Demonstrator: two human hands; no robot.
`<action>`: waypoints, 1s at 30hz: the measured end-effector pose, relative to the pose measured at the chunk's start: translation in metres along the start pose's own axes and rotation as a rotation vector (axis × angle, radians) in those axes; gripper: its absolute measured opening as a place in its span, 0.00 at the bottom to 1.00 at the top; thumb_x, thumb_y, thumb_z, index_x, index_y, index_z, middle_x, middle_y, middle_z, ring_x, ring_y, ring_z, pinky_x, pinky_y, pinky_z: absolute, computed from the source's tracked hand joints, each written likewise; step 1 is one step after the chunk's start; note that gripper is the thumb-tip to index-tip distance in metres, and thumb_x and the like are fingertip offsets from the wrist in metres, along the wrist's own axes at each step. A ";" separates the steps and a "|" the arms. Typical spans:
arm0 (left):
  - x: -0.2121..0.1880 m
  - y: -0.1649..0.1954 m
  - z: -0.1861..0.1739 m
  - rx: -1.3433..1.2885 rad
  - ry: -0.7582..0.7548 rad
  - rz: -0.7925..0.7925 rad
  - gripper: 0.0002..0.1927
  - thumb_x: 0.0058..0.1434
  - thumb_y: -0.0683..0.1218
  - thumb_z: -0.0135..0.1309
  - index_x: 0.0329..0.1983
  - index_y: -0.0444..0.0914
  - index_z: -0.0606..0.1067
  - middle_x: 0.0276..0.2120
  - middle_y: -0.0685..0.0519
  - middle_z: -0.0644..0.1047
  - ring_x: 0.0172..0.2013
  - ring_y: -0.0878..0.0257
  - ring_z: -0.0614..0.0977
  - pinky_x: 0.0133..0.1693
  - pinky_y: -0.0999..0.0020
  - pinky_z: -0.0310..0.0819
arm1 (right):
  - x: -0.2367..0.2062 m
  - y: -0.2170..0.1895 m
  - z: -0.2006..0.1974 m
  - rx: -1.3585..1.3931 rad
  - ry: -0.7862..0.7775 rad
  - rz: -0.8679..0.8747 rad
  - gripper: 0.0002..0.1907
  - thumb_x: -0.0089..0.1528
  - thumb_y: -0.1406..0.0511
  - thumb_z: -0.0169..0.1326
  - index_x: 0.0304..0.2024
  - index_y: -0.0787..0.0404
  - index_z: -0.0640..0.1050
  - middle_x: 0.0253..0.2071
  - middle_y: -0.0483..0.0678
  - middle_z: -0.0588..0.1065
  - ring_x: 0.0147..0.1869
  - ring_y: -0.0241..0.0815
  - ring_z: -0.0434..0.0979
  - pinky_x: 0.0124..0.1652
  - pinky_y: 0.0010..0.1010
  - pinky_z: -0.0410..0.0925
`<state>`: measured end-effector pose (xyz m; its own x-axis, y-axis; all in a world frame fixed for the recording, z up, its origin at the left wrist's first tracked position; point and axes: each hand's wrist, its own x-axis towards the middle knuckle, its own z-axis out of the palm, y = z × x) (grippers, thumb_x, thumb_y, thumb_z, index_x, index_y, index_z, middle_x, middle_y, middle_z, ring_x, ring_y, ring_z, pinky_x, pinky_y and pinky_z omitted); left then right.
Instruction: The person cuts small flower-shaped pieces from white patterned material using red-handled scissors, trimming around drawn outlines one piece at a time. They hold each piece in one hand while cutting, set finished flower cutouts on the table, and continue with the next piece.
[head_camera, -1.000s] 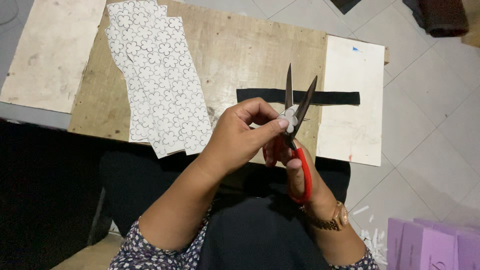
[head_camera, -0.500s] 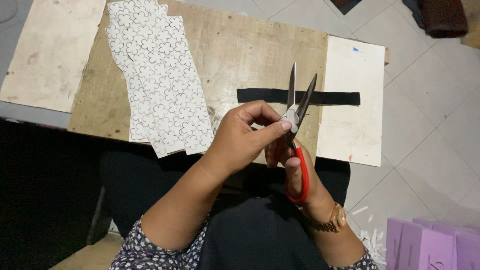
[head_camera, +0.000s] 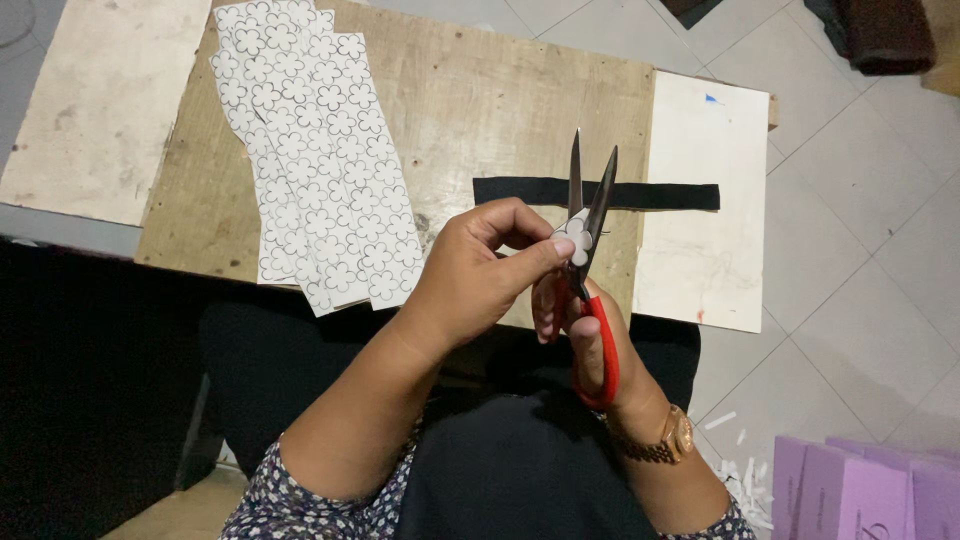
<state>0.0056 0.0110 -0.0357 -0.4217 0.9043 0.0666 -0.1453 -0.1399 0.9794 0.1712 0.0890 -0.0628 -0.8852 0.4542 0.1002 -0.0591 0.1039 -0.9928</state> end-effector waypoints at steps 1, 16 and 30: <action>0.000 0.000 0.000 0.000 0.000 0.003 0.07 0.64 0.44 0.62 0.35 0.35 0.78 0.31 0.53 0.82 0.33 0.70 0.82 0.38 0.73 0.78 | 0.000 0.000 0.001 0.011 0.000 0.003 0.45 0.59 0.26 0.40 0.37 0.61 0.68 0.31 0.43 0.64 0.33 0.33 0.64 0.34 0.24 0.62; 0.002 -0.004 -0.006 0.030 0.043 0.034 0.06 0.63 0.44 0.62 0.35 0.35 0.79 0.32 0.54 0.82 0.36 0.70 0.82 0.42 0.72 0.79 | -0.002 0.004 0.001 0.112 0.012 0.103 0.46 0.55 0.26 0.46 0.40 0.62 0.67 0.32 0.42 0.64 0.34 0.32 0.63 0.34 0.24 0.63; 0.003 -0.003 -0.011 0.004 0.074 0.035 0.06 0.63 0.43 0.62 0.35 0.35 0.79 0.32 0.54 0.82 0.36 0.70 0.81 0.42 0.73 0.78 | -0.001 0.003 0.001 0.150 -0.002 0.145 0.45 0.53 0.26 0.48 0.36 0.60 0.67 0.31 0.42 0.63 0.31 0.32 0.63 0.31 0.22 0.61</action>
<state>-0.0052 0.0095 -0.0406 -0.4914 0.8667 0.0863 -0.1265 -0.1690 0.9775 0.1718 0.0882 -0.0662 -0.8904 0.4531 -0.0440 0.0007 -0.0954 -0.9954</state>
